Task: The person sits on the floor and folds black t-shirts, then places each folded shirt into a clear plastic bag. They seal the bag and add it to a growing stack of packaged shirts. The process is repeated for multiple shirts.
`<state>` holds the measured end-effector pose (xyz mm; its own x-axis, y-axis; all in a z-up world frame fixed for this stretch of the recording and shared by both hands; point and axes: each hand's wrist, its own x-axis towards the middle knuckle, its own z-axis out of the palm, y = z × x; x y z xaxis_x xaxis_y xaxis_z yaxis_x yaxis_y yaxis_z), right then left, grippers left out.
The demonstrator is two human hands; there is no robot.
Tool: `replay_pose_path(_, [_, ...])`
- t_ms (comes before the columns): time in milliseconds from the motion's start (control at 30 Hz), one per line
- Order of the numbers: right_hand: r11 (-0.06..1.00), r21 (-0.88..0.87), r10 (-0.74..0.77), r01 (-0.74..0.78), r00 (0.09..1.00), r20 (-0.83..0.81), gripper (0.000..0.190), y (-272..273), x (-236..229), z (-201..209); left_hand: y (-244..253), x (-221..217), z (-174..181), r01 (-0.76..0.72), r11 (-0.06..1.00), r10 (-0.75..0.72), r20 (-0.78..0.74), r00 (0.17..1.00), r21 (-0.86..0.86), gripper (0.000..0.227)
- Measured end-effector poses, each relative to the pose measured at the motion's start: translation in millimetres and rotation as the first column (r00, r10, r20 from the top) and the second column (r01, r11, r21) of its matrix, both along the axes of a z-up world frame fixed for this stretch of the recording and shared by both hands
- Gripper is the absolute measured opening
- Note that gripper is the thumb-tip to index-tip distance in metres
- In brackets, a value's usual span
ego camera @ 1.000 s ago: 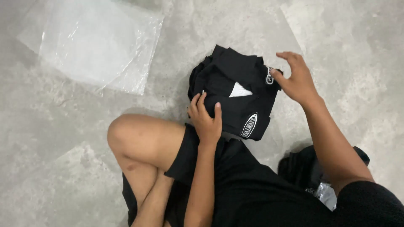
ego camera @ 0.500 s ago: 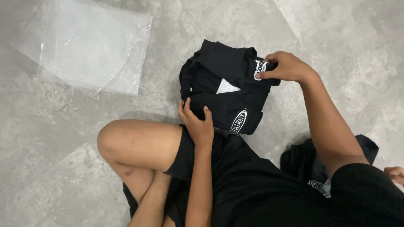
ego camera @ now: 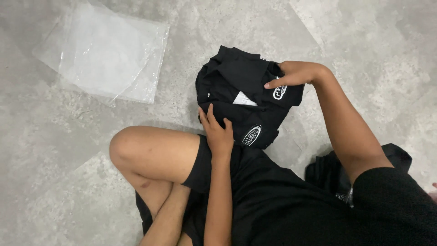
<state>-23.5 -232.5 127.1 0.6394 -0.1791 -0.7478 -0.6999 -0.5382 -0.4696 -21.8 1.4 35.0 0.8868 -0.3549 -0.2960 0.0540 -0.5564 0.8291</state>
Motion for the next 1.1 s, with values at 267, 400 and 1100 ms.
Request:
replay_pose_path(267, [0.957,0.261,-0.116,0.129,0.991,-0.064,0.058,-10.2,25.4,-15.1,4.9,11.6,-5.3,0.01,1.0,-0.011,-0.044,0.999,-0.028,0.053])
replay_pose_path(400, [0.976,0.216,-0.024,-0.001,0.993,0.114,0.048,-22.8,18.2,-61.7,6.0,10.2,-8.6,0.015,1.0,-0.016,-0.05,0.999,-0.021,0.052])
replay_pose_path(1100, [0.44,0.571,-0.789,0.693,0.602,-0.123,0.074,-80.9,-65.1,-181.8,6.7,22.2,-16.7,-0.129,0.983,0.03,-0.573,0.819,-0.132,0.057])
